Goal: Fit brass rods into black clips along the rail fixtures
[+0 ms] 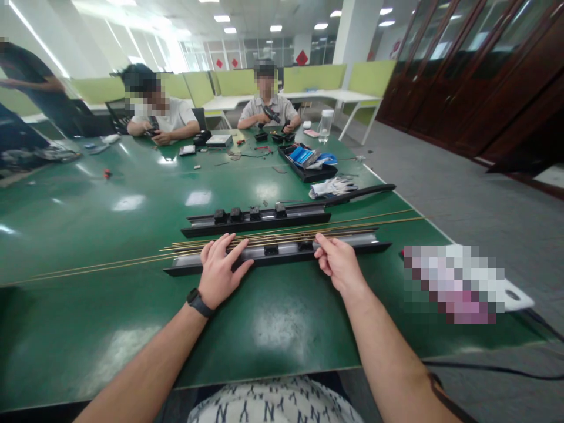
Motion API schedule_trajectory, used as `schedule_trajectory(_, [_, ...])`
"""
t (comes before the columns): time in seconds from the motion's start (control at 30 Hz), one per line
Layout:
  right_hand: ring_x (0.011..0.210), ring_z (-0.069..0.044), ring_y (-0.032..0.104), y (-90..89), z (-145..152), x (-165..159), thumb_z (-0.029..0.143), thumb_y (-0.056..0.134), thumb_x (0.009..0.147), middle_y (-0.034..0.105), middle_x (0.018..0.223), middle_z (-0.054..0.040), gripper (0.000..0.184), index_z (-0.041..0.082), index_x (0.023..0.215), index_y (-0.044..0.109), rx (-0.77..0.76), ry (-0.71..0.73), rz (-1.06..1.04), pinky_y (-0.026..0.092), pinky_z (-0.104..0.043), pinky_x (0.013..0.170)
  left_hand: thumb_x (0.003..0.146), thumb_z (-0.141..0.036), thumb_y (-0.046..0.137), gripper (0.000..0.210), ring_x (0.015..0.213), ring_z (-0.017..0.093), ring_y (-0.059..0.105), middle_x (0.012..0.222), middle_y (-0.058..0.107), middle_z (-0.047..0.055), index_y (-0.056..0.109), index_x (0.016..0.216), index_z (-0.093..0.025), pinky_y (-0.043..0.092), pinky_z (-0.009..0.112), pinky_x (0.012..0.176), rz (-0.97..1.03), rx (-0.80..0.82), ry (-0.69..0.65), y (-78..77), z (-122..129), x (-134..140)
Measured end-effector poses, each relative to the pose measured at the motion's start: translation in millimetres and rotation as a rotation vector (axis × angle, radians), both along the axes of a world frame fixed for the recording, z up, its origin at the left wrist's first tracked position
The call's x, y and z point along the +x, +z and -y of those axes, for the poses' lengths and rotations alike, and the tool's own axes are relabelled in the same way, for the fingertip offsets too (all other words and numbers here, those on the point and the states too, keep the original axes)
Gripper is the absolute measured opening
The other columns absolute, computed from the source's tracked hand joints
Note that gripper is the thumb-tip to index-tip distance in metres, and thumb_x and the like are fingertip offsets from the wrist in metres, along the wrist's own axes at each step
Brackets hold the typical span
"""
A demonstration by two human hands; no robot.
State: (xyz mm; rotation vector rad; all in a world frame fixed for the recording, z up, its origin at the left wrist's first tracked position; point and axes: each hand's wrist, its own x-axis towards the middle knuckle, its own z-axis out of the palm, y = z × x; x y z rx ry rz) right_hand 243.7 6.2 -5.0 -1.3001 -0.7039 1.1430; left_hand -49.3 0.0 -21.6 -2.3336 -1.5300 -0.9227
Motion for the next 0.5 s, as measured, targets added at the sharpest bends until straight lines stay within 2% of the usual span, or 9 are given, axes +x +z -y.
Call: schedule_trajectory(0.5, [0.029,-0.005,0.041,-2.6,-1.2,2.0,0.046,0.084,0.070,0.061,0.054,0.0007,0.039,0.014,0.078,0.065,0.019,0.006,-0.005,0.020,-0.016,0.024,0.092,-0.046,0.060,0.045,0.138,0.029,0.045,0.143,0.054,0.011,0.059,0.135,-0.033,0.026,0.049,0.116,-0.001,0.011,0.007,0.4,0.2,0.2])
